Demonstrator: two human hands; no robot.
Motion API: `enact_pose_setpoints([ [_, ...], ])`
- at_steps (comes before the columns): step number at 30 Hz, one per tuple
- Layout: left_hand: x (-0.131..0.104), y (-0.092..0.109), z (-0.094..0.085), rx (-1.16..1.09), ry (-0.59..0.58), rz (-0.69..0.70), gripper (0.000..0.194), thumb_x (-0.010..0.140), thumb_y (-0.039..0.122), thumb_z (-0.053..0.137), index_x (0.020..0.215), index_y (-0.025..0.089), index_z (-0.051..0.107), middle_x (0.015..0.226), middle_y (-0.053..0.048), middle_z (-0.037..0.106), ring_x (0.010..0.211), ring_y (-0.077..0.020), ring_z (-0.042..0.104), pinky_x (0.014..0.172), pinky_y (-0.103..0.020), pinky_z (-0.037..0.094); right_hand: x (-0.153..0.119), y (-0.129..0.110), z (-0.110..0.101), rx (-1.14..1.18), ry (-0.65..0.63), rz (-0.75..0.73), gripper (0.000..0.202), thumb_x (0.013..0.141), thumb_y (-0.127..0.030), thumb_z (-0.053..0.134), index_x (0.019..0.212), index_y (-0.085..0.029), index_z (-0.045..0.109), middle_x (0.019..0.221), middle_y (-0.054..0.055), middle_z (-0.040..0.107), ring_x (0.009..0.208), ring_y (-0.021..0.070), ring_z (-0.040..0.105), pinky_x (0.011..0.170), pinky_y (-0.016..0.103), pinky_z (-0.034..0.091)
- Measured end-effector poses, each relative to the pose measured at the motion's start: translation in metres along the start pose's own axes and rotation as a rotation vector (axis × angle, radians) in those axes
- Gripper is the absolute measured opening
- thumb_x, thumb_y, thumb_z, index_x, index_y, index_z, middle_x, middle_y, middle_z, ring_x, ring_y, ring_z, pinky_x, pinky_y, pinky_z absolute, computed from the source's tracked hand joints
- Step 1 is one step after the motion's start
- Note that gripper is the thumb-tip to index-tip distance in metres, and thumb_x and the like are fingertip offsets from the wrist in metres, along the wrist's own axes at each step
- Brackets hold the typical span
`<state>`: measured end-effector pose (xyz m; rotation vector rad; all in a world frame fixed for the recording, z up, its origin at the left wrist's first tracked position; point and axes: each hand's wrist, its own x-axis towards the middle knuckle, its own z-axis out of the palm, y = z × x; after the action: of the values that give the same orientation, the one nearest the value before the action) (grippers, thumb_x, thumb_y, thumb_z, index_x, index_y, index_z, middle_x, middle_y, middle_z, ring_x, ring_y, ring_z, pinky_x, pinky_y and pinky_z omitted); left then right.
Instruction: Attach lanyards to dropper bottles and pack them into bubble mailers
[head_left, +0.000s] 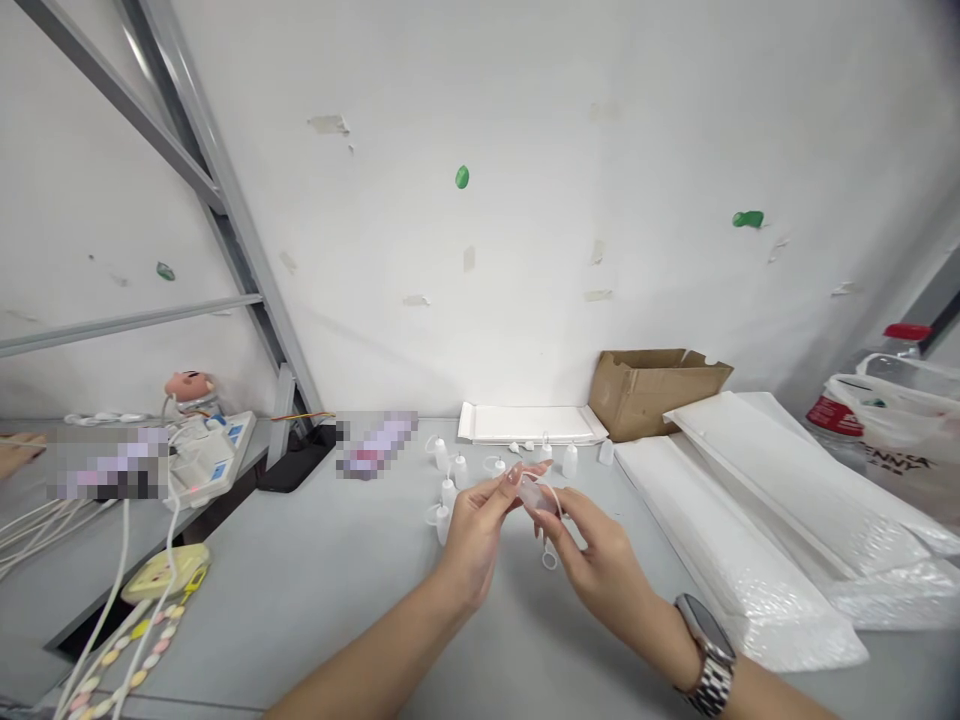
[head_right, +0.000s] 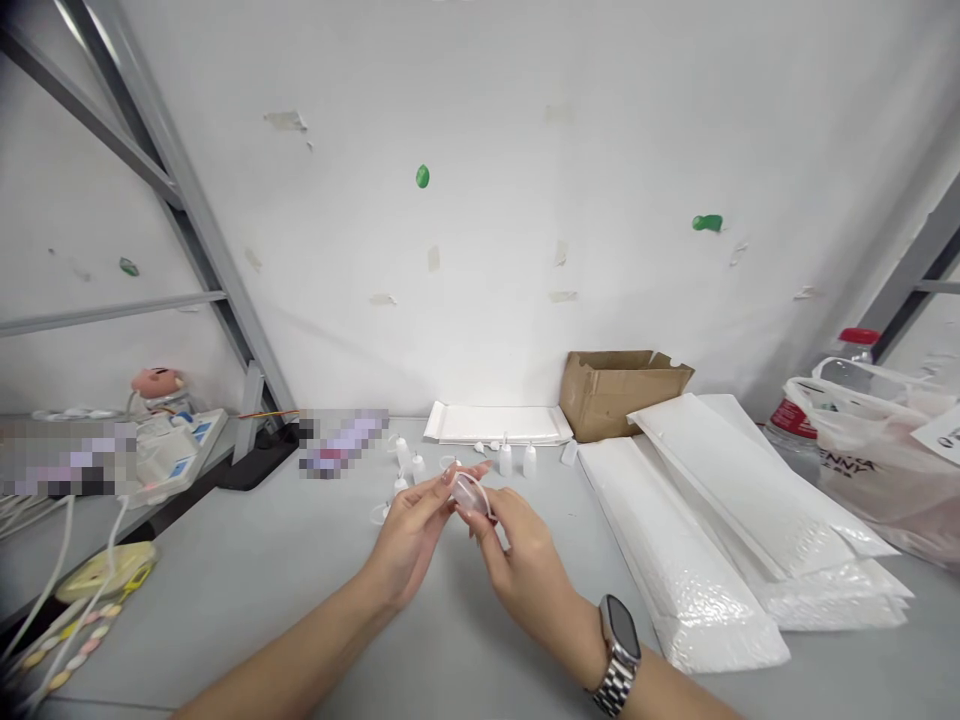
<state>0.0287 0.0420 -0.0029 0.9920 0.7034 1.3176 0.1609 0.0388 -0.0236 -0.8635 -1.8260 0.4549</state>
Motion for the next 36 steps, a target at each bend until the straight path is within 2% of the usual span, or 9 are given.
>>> enact_pose_setpoints([
  [3,0.001,0.004,0.000,0.038,-0.078,0.022,0.030,0.078,0.041,0.056,0.078,0.016,0.072,0.097,-0.010,0.069,0.111,-0.0271,0.050,0.099,-0.038,0.027,0.008,-0.004,-0.008,0.418,-0.144,0.321,0.030,0.088,-0.037,0.043,0.068,-0.019,0.053,0.059,0.000,0.048,0.055,0.0129,0.046,0.054,0.027,0.039],
  [6,0.003,0.007,-0.001,0.066,-0.132,0.014,0.033,0.077,0.043,0.055,0.077,0.015,0.073,0.094,-0.010,0.070,0.109,-0.0277,0.052,0.099,-0.038,0.028,0.017,-0.003,-0.013,0.814,-0.254,0.519,0.034,0.083,-0.045,0.049,0.062,-0.018,0.051,0.054,-0.002,0.043,0.050,0.0103,0.039,0.053,0.027,0.037],
  [8,0.004,0.007,-0.001,0.095,-0.098,0.023,0.033,0.077,0.044,0.056,0.079,0.016,0.073,0.094,-0.010,0.070,0.107,-0.0276,0.053,0.098,-0.038,0.028,0.020,-0.002,-0.014,0.909,-0.280,0.584,0.034,0.080,-0.047,0.052,0.066,-0.016,0.054,0.055,-0.002,0.046,0.050,0.0100,0.040,0.053,0.027,0.038],
  [10,0.005,0.005,-0.002,0.128,-0.038,0.048,0.034,0.077,0.045,0.055,0.082,0.016,0.072,0.092,-0.009,0.070,0.104,-0.0271,0.054,0.099,-0.039,0.028,0.020,-0.003,-0.013,0.827,-0.236,0.572,0.035,0.079,-0.049,0.053,0.072,-0.015,0.058,0.060,0.001,0.053,0.053,0.0113,0.046,0.057,0.028,0.041],
  [14,0.006,0.001,-0.002,0.136,0.002,0.044,0.032,0.078,0.043,0.055,0.086,0.018,0.072,0.103,-0.008,0.068,0.109,-0.0269,0.051,0.100,-0.041,0.027,0.015,-0.005,-0.011,0.471,-0.087,0.438,0.027,0.081,-0.044,0.054,0.083,-0.018,0.061,0.072,0.003,0.061,0.065,0.0150,0.056,0.067,0.032,0.046],
  [20,0.005,0.006,-0.002,-0.032,-0.044,-0.017,0.024,0.076,0.035,0.060,0.087,0.016,0.071,0.100,-0.010,0.068,0.108,-0.0260,0.053,0.099,-0.041,0.031,0.003,0.002,-0.008,-0.047,0.064,-0.003,0.013,0.084,-0.025,0.053,0.096,-0.020,0.055,0.081,0.004,0.060,0.074,0.0171,0.056,0.068,0.032,0.047],
  [28,0.005,0.009,-0.002,-0.034,-0.008,-0.051,0.020,0.074,0.032,0.063,0.077,0.015,0.072,0.092,-0.010,0.070,0.106,-0.0267,0.054,0.096,-0.038,0.034,0.003,0.005,-0.003,-0.475,0.138,-0.490,0.028,0.084,-0.008,0.047,0.111,-0.015,0.046,0.076,0.008,0.059,0.069,0.0194,0.054,0.058,0.033,0.046],
  [32,0.005,0.005,-0.001,-0.101,0.008,-0.072,0.020,0.076,0.031,0.059,0.072,0.016,0.071,0.090,-0.008,0.071,0.108,-0.0267,0.053,0.095,-0.037,0.034,0.001,0.005,-0.002,-0.709,0.111,-0.597,0.030,0.084,-0.005,0.047,0.113,-0.010,0.046,0.076,0.011,0.061,0.068,0.0213,0.054,0.055,0.034,0.044],
  [36,0.004,0.001,0.000,-0.178,0.052,-0.138,0.018,0.075,0.032,0.061,0.075,0.017,0.070,0.096,-0.008,0.069,0.111,-0.0263,0.051,0.095,-0.037,0.036,-0.005,0.013,0.000,-0.821,0.044,-0.594,0.031,0.083,-0.004,0.047,0.114,-0.006,0.047,0.078,0.012,0.062,0.067,0.0215,0.052,0.056,0.036,0.042],
])
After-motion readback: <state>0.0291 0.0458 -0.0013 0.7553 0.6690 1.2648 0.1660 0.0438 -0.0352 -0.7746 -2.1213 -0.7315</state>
